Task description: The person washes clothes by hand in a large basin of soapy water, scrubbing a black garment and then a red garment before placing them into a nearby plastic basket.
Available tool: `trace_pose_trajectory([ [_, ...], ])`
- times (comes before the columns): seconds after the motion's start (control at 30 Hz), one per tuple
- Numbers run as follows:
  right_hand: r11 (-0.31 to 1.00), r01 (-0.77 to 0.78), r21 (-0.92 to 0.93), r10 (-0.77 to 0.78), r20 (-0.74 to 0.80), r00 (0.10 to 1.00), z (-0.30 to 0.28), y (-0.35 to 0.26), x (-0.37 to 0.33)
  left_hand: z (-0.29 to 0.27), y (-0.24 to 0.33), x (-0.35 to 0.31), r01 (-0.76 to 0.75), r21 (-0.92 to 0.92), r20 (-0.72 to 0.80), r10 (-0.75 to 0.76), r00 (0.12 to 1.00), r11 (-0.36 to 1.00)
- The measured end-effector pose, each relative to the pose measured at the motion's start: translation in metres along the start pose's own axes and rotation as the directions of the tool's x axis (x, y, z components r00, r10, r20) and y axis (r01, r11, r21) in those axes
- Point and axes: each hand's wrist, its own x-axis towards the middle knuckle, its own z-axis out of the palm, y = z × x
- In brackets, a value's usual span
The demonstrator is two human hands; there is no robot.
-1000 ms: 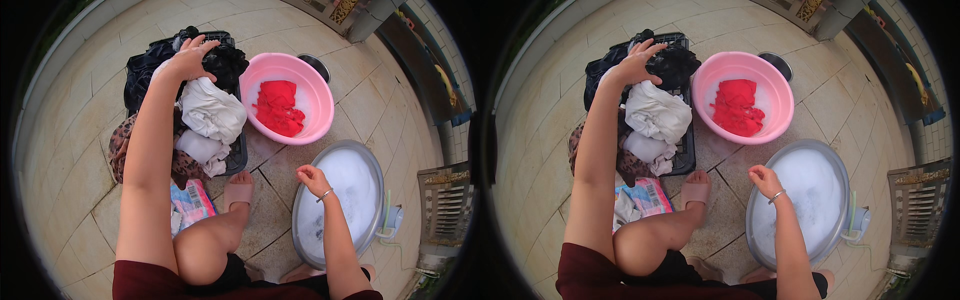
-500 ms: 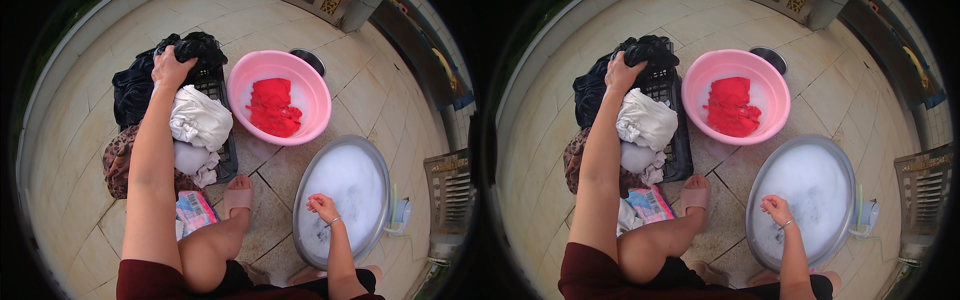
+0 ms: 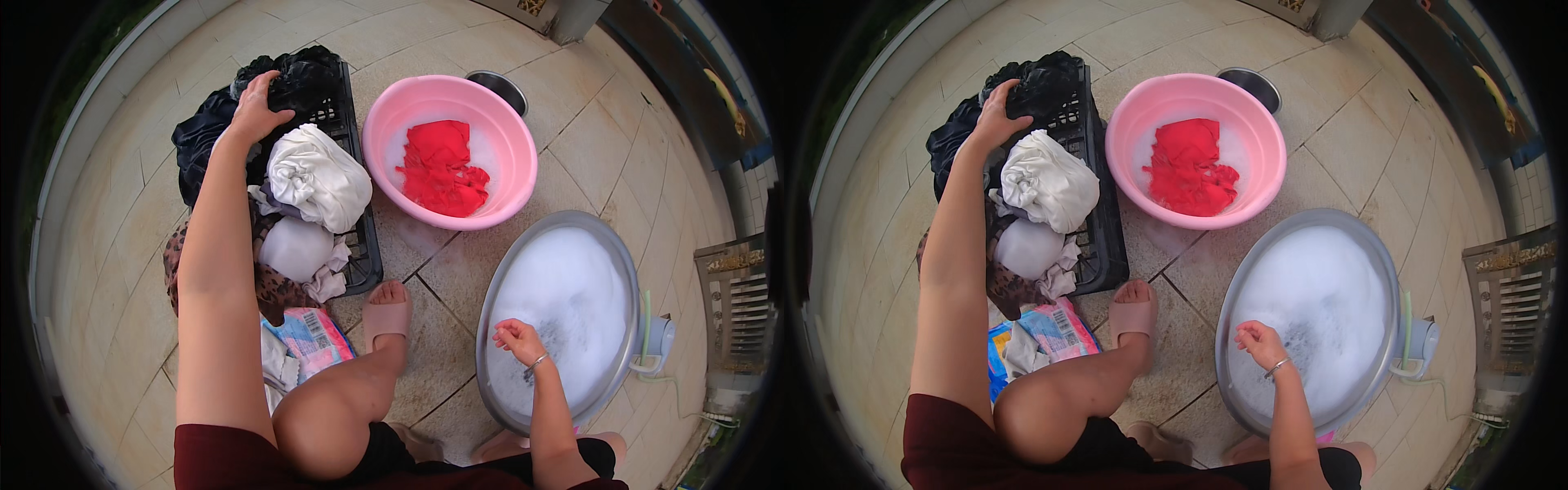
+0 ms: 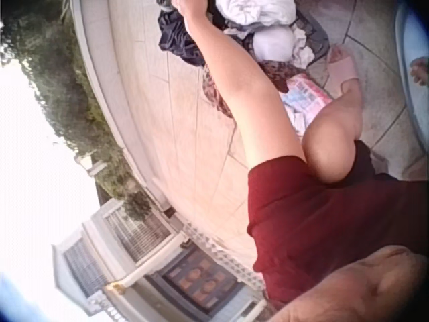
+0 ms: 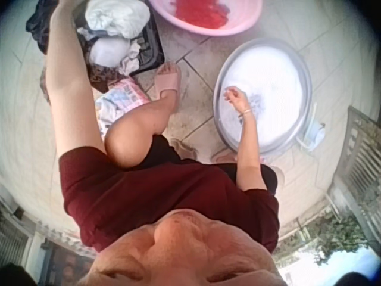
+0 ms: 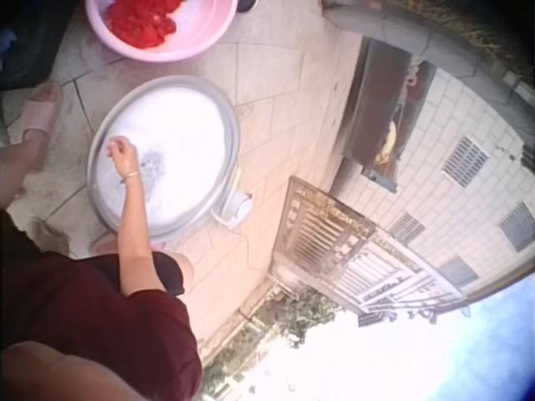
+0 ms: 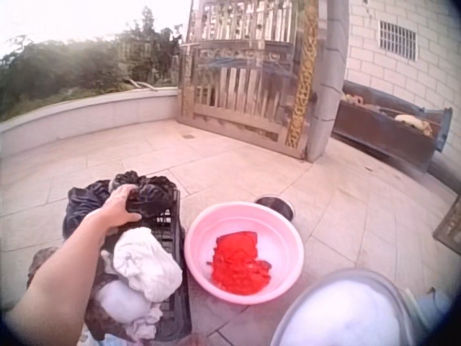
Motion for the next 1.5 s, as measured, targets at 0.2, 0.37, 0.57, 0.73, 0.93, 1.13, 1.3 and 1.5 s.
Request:
trace_pose_trajectory([
  [0.2, 0.999, -0.044, -0.021, 0.043, -0.018, 0.999, -0.004, 0.010, -0.004, -0.014, -0.021, -0.023, 0.421, 0.344, 0.166, -0.495, 0.853, 0.840],
  [0.37, 0.998, -0.016, -0.061, 0.016, -0.012, 1.000, -0.001, 0.012, -0.005, -0.018, -0.033, -0.020, 0.546, 0.408, 0.191, -0.653, 0.733, 0.732],
  [0.57, 0.998, -0.017, -0.057, 0.018, 0.016, 1.000, -0.001, 0.025, 0.001, 0.008, -0.125, -0.011, 0.416, 0.483, 0.440, -0.625, 0.645, 0.770],
  [0.73, 0.998, -0.017, -0.068, 0.018, 0.010, 1.000, 0.004, 0.015, -0.002, -0.063, 0.007, -0.036, 0.291, 0.507, 0.385, -0.515, 0.766, 0.812],
  [0.93, 0.998, -0.009, -0.067, 0.010, 0.012, 1.000, 0.002, 0.012, -0.006, -0.034, -0.037, -0.024, 0.225, 0.473, -0.010, -0.250, 0.968, 0.852],
  [1.13, 0.998, -0.006, -0.069, 0.007, 0.005, 1.000, 0.002, 0.019, -0.006, -0.029, -0.055, -0.026, 0.160, 0.334, 0.479, -0.314, 0.820, 0.929],
  [1.3, 0.995, 0.009, -0.104, -0.008, 0.005, 1.000, 0.005, 0.016, -0.006, -0.049, -0.030, -0.032, 0.031, 0.456, 0.661, -0.362, 0.657, 0.889],
  [1.5, 0.994, 0.005, -0.107, -0.007, -0.021, 1.000, 0.004, 0.015, -0.008, -0.064, 0.002, -0.041, 0.357, 0.291, 0.663, -0.456, 0.594, 0.888],
])
